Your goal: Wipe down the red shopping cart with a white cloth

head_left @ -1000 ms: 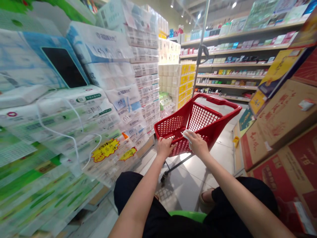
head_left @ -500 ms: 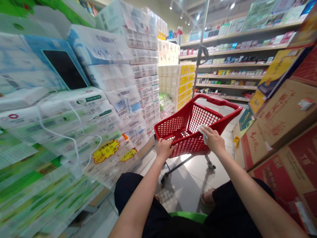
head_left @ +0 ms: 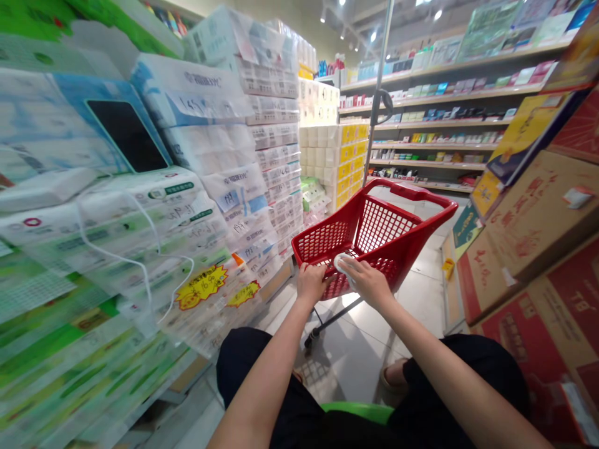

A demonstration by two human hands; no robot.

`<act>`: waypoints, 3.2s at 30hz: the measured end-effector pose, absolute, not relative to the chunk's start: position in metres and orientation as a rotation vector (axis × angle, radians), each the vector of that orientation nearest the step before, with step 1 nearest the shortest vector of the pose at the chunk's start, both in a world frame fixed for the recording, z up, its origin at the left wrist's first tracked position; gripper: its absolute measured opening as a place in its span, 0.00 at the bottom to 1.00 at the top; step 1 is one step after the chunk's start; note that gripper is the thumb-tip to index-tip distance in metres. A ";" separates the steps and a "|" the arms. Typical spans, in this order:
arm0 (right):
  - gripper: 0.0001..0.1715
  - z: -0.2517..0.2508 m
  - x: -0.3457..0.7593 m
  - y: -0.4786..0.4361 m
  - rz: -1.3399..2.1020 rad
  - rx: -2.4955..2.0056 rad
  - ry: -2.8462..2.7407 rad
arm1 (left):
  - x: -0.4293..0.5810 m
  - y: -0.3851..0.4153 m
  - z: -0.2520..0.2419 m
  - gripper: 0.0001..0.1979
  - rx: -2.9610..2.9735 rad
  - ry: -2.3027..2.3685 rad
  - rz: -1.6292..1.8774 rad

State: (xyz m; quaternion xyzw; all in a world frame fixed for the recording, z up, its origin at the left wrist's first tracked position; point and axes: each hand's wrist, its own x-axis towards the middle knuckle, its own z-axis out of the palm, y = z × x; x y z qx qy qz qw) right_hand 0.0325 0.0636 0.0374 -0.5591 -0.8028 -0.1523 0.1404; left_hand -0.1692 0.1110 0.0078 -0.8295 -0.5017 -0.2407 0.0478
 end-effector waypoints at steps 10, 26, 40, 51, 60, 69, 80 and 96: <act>0.33 0.051 0.085 0.070 -0.367 -1.863 -1.999 | -0.163 0.115 0.006 0.16 -2.529 -1.517 -0.756; 0.38 0.041 0.085 0.073 -0.367 -1.733 -2.063 | -0.194 0.116 0.018 0.10 -2.805 -1.223 -0.627; 0.40 0.018 0.037 0.031 -0.264 -1.471 -2.178 | -0.150 0.093 0.003 0.13 -2.744 -1.243 -0.804; 0.40 0.023 0.077 0.041 -0.283 -1.619 -1.985 | -0.188 0.121 0.014 0.27 -2.634 -1.257 -0.659; 0.32 0.013 0.040 0.000 -0.321 -1.602 -2.055 | -0.138 0.100 -0.002 0.25 -2.475 -1.408 -0.755; 0.26 0.014 0.101 0.013 -0.320 -1.739 -1.893 | -0.164 0.112 0.010 0.16 -2.745 -1.023 -0.755; 0.27 0.008 0.025 0.027 -0.204 -1.567 -1.982 | -0.132 0.109 -0.005 0.05 -2.656 -1.091 -0.874; 0.27 0.004 0.097 0.023 -0.322 -1.706 -1.831 | -0.123 0.099 -0.002 0.08 -2.697 -1.105 -0.797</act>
